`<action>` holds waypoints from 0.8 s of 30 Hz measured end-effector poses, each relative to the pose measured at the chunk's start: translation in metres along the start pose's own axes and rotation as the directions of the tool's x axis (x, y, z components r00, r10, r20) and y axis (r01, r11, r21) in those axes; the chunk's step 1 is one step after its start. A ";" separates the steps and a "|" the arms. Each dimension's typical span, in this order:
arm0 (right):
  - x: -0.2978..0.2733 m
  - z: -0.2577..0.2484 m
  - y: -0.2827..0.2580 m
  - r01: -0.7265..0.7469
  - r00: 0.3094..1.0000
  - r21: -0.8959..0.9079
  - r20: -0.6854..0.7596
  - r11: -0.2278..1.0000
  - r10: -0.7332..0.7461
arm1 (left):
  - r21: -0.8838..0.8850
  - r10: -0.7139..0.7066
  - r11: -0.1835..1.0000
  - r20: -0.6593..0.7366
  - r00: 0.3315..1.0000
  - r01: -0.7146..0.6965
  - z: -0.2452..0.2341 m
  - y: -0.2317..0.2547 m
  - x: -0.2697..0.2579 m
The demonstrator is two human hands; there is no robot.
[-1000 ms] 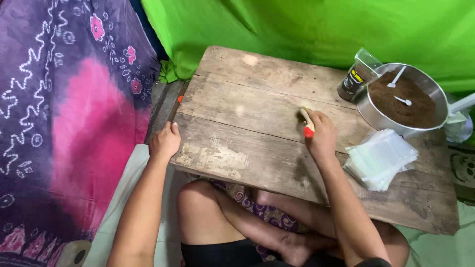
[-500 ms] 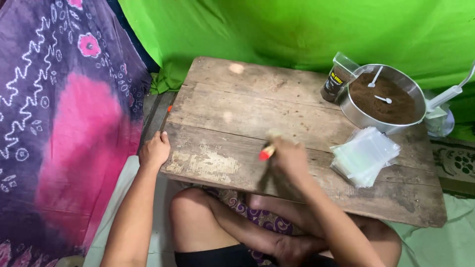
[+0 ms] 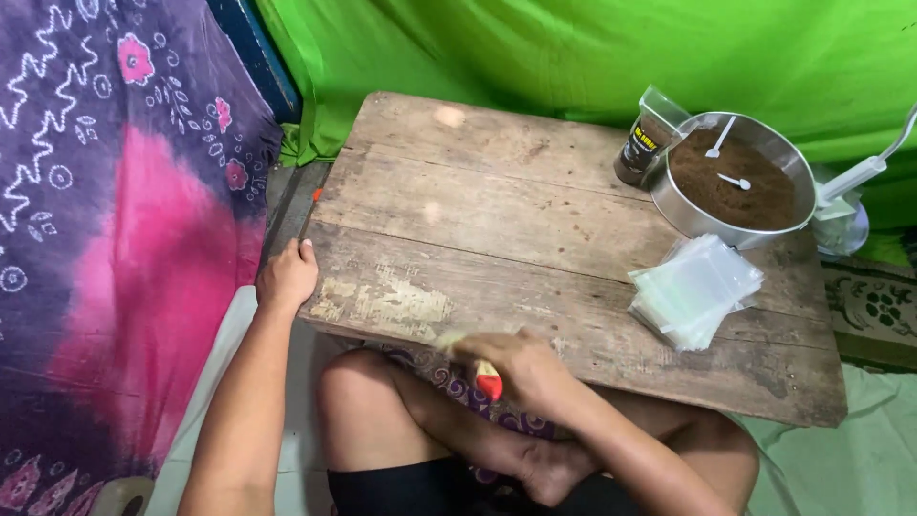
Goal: Cleaning a wooden table with a brush and organizing small plastic bags.
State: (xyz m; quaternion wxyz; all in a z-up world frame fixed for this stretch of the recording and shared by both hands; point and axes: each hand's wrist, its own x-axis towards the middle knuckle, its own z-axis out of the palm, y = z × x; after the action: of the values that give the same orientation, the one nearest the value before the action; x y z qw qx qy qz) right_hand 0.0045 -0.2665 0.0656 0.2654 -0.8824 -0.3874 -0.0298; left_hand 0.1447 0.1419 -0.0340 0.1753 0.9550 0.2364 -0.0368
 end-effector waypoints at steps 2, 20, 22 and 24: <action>-0.002 -0.004 0.004 -0.023 1.000 0.021 -0.018 1.000 0.024 | -0.005 -0.004 1.000 0.004 1.000 0.004 0.003 -0.001 -0.003; 0.050 -0.009 0.169 -0.331 0.801 0.062 -0.510 0.942 0.315 | -0.024 0.008 1.000 0.019 1.000 -0.008 -0.016 0.009 -0.020; 0.082 -0.023 0.136 -0.427 0.783 -0.377 -0.608 0.822 0.128 | -0.017 0.004 1.000 0.011 1.000 -0.004 -0.017 0.010 -0.018; 0.099 -0.059 -0.029 -0.602 0.748 0.416 -0.003 0.681 0.663 | -0.021 0.013 1.000 0.022 1.000 -0.013 -0.015 0.009 -0.019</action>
State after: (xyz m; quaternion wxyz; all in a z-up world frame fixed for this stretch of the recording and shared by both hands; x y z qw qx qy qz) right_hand 0.0625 -0.2132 0.1547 0.4577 -0.8854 -0.0339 0.0736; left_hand 0.1321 0.1313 -0.0143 0.1880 0.9542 0.2285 -0.0438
